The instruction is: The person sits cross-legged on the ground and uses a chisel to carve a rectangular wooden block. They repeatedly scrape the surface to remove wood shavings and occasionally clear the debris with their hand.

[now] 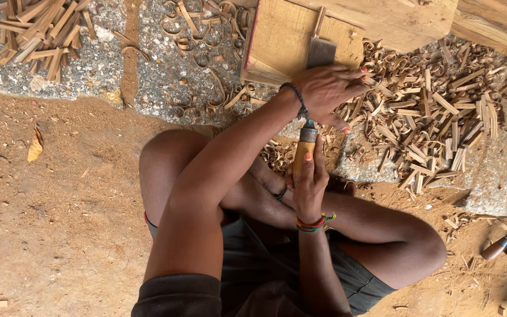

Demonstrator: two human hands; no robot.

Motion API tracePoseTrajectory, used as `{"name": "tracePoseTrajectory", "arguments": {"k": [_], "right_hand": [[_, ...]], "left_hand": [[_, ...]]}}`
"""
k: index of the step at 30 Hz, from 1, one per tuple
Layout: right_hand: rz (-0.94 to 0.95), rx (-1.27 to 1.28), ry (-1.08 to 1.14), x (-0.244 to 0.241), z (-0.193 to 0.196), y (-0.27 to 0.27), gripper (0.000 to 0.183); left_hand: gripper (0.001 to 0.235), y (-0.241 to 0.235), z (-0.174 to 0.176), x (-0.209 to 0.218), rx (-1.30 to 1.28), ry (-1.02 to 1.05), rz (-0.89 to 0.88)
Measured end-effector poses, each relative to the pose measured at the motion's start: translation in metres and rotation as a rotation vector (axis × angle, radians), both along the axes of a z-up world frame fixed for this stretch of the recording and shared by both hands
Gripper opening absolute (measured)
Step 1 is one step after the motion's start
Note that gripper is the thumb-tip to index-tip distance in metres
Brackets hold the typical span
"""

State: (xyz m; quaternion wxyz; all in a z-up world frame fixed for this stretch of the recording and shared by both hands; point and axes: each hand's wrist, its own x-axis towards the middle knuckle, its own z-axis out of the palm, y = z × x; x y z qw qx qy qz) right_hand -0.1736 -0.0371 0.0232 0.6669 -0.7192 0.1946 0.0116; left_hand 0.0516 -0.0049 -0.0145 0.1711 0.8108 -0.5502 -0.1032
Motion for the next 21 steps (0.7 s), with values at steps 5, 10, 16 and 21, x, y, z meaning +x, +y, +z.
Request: {"name": "tracePoseTrajectory", "arguments": {"k": [5, 10, 16, 21], "right_hand": [[0.0, 0.013, -0.005, 0.016, 0.008, -0.002, 0.063], [0.004, -0.056, 0.004, 0.03, 0.012, 0.005, 0.062], [-0.019, -0.061, 0.008, 0.03, 0.012, 0.01, 0.062], [-0.068, -0.009, -0.045, 0.048, 0.001, 0.017, 0.061]], "left_hand": [[0.099, -0.004, 0.001, 0.023, 0.009, 0.012, 0.05], [0.096, -0.002, -0.004, 0.026, -0.09, 0.008, 0.016], [0.095, 0.003, -0.002, 0.027, -0.158, 0.037, -0.005], [0.094, 0.002, -0.005, 0.048, -0.022, 0.018, 0.004]]}}
